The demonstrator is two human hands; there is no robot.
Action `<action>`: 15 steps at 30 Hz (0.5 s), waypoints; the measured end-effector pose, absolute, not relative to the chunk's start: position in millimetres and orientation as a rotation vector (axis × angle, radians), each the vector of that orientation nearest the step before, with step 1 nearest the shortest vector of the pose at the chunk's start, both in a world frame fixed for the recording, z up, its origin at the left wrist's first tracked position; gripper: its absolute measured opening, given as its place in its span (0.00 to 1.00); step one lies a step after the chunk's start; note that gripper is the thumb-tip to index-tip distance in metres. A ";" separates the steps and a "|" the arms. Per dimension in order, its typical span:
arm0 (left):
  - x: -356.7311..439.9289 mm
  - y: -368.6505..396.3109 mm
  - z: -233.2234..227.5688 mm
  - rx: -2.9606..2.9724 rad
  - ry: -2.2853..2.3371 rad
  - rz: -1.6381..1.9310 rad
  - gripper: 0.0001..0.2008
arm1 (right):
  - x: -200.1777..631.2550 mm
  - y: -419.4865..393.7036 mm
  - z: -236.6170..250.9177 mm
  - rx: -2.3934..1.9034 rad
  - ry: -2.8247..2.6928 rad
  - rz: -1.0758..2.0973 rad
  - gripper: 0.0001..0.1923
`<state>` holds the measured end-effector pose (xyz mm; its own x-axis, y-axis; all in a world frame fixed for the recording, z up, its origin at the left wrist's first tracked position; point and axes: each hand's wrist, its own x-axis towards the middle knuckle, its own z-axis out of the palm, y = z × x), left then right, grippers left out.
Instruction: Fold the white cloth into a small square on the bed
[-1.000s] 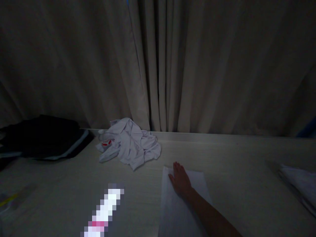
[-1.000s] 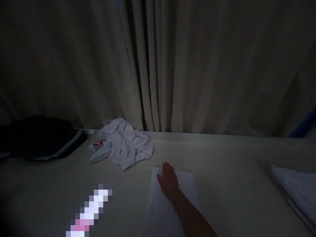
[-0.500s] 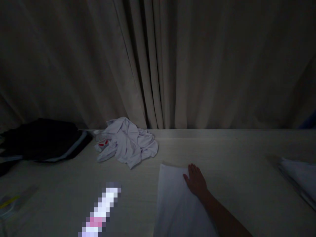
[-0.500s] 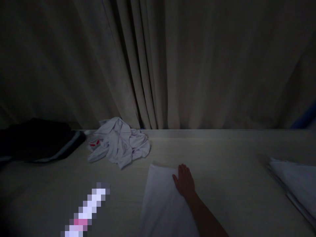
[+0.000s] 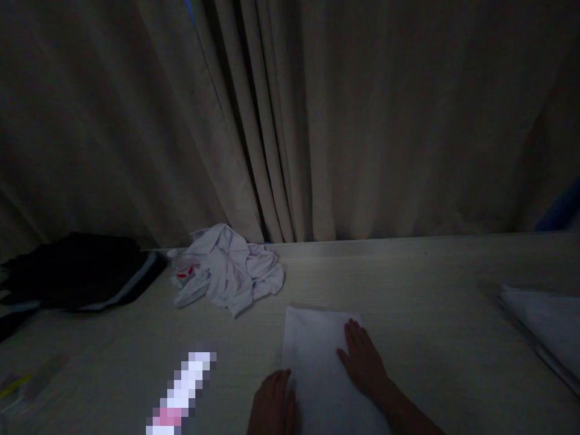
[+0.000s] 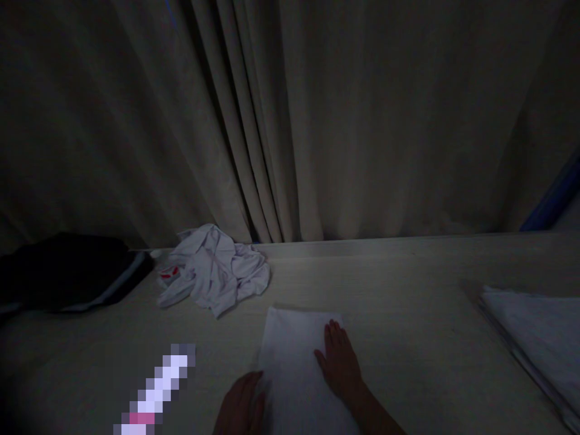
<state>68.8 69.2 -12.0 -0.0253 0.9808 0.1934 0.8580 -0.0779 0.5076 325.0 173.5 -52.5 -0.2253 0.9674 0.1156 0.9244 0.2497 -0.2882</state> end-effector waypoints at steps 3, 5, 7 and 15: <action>92.5 119.6 -18.4 2.713 1.817 0.536 0.25 | 326.5 171.4 -54.3 -1.745 -2.280 0.252 0.38; 102.9 140.5 -22.8 2.930 1.749 0.449 0.27 | 326.6 172.4 -53.7 -1.737 -2.283 0.260 0.38; 105.1 152.1 -28.7 2.969 1.763 0.406 0.29 | 327.1 173.1 -53.4 -1.729 -2.277 0.257 0.37; 90.2 153.9 -51.0 2.789 1.898 0.291 0.30 | 327.8 175.2 -57.9 -1.715 -2.283 0.269 0.37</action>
